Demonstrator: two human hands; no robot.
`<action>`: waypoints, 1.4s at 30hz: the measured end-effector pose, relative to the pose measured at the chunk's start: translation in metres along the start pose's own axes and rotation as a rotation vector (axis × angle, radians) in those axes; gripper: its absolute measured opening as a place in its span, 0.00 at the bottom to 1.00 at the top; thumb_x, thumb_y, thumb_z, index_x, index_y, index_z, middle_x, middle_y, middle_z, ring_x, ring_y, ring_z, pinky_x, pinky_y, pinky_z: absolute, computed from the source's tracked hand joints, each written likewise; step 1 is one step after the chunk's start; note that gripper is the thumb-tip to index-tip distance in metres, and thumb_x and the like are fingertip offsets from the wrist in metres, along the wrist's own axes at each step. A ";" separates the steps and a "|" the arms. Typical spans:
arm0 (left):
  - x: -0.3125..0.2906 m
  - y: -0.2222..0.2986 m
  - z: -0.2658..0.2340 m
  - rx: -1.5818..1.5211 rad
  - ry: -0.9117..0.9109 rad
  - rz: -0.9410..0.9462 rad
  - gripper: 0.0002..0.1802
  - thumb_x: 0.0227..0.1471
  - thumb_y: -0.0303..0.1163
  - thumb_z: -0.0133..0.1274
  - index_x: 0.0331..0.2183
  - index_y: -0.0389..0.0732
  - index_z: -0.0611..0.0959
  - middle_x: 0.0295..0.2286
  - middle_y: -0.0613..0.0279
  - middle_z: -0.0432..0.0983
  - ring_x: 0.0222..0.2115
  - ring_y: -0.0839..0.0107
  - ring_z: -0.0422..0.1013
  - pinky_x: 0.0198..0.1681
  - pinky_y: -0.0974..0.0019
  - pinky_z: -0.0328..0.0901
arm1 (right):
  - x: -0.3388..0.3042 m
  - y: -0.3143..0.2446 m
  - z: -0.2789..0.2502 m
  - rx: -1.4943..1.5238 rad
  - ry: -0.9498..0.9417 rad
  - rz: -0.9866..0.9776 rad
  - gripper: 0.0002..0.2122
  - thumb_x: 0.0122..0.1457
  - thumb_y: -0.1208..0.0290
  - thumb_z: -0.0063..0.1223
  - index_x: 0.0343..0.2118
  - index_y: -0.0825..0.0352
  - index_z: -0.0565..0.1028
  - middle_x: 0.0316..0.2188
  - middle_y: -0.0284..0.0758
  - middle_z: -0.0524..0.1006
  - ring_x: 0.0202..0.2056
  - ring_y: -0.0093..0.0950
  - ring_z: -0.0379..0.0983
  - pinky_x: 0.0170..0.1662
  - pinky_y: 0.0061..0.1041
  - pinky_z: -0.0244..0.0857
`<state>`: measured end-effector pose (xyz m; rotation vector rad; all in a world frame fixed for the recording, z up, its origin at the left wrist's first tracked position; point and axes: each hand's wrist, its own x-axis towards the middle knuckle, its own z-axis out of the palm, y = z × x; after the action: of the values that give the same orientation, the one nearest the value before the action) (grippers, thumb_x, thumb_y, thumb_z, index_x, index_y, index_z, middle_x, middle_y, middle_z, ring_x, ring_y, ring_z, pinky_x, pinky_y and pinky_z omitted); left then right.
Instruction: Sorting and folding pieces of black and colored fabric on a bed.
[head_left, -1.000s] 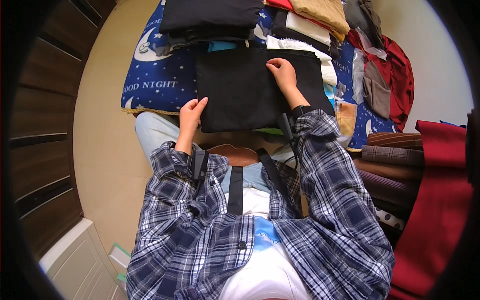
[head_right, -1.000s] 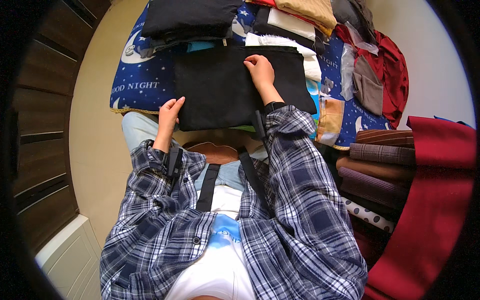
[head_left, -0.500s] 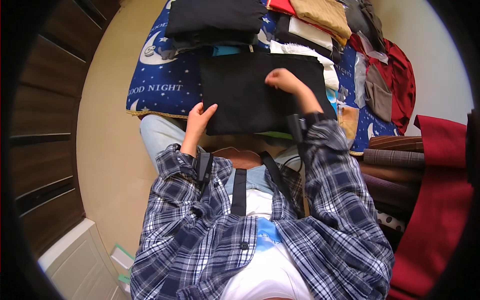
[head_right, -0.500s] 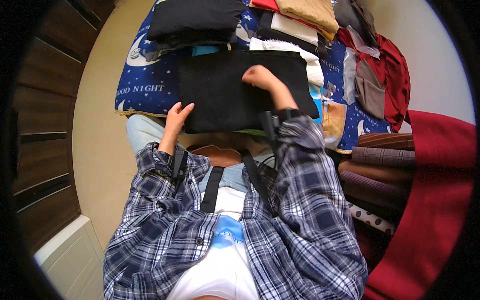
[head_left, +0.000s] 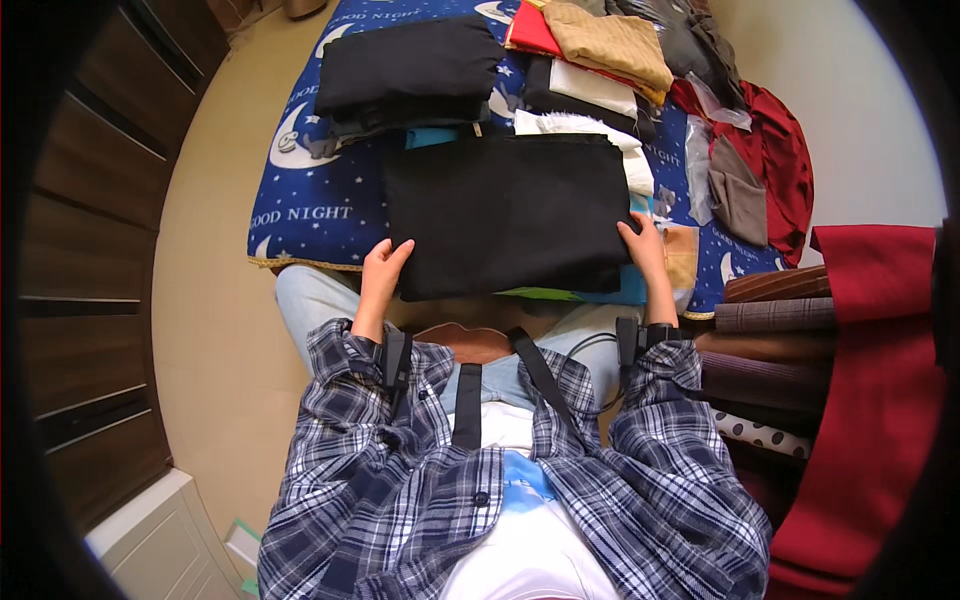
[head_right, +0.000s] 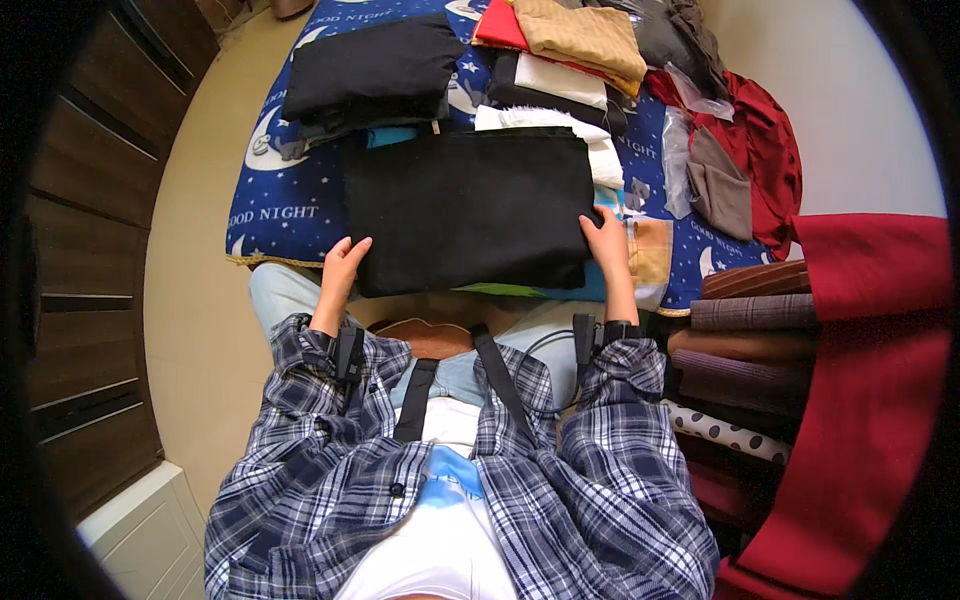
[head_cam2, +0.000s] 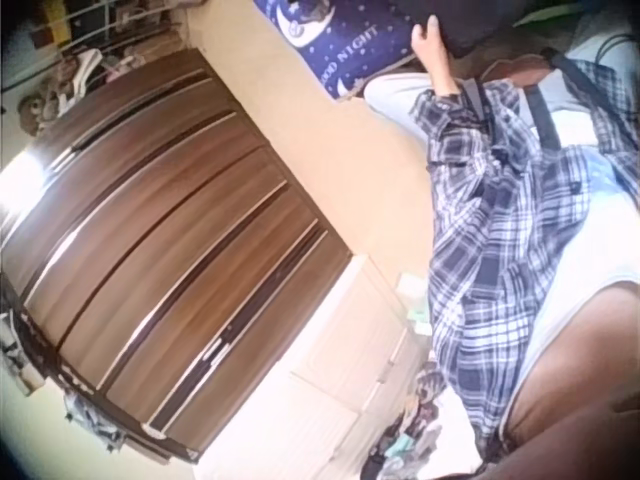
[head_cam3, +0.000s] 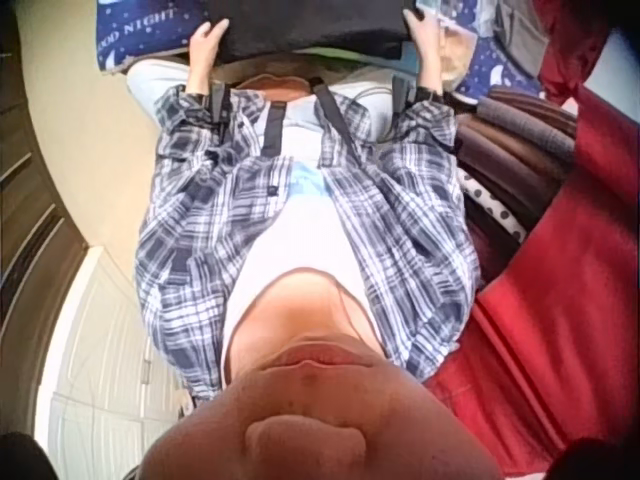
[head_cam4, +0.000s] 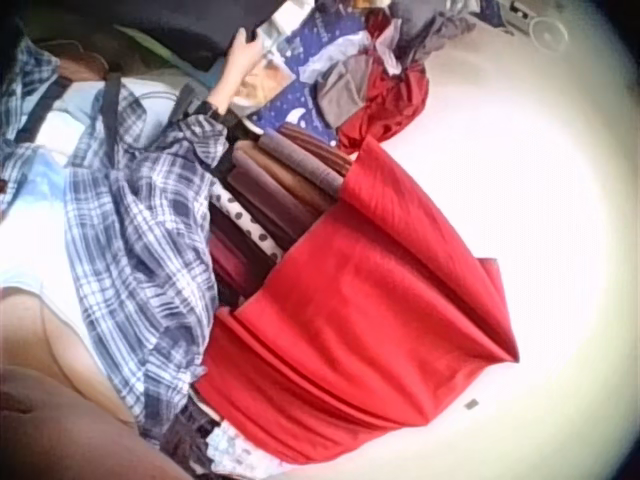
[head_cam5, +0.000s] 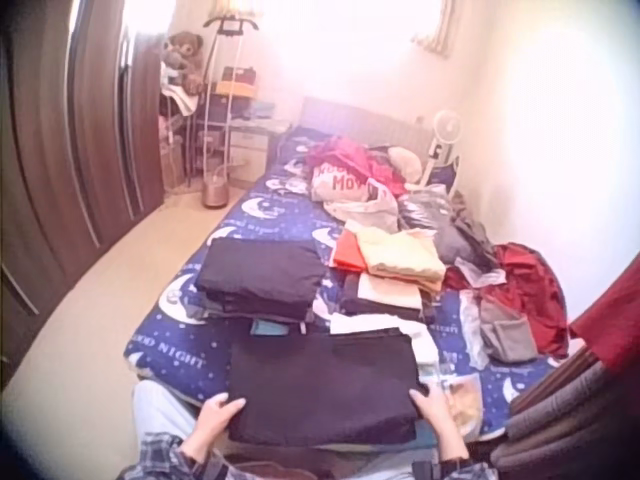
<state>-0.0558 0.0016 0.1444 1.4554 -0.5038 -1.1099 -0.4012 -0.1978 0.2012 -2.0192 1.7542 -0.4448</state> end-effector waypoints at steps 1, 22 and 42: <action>-0.001 0.001 0.002 -0.023 0.006 0.037 0.17 0.44 0.39 0.51 0.13 0.48 0.64 0.12 0.80 0.55 0.13 0.89 0.51 0.13 0.80 0.44 | -0.001 -0.004 -0.001 0.006 0.002 -0.001 0.21 0.44 0.61 0.52 0.39 0.71 0.68 0.37 0.48 0.70 0.40 0.38 0.67 0.43 0.29 0.59; 0.036 0.135 -0.011 -0.040 -0.257 0.220 0.12 0.47 0.38 0.48 0.31 0.38 0.76 0.26 0.71 0.71 0.25 0.85 0.65 0.28 0.80 0.58 | 0.018 -0.108 -0.067 0.120 0.086 -0.274 0.19 0.51 0.54 0.43 0.26 0.71 0.71 0.19 0.41 0.71 0.22 0.32 0.68 0.27 0.26 0.58; 0.058 0.011 -0.016 -0.129 -0.196 -0.362 0.12 0.49 0.35 0.45 0.36 0.40 0.70 0.33 0.63 0.71 0.32 0.72 0.68 0.35 0.67 0.62 | 0.023 -0.039 -0.008 -0.468 0.071 0.022 0.18 0.45 0.68 0.49 0.41 0.64 0.67 0.37 0.44 0.69 0.40 0.38 0.65 0.41 0.34 0.60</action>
<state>-0.0123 -0.0405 0.1328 1.3632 -0.3017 -1.5543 -0.3685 -0.2173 0.2271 -2.3113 2.0710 -0.1016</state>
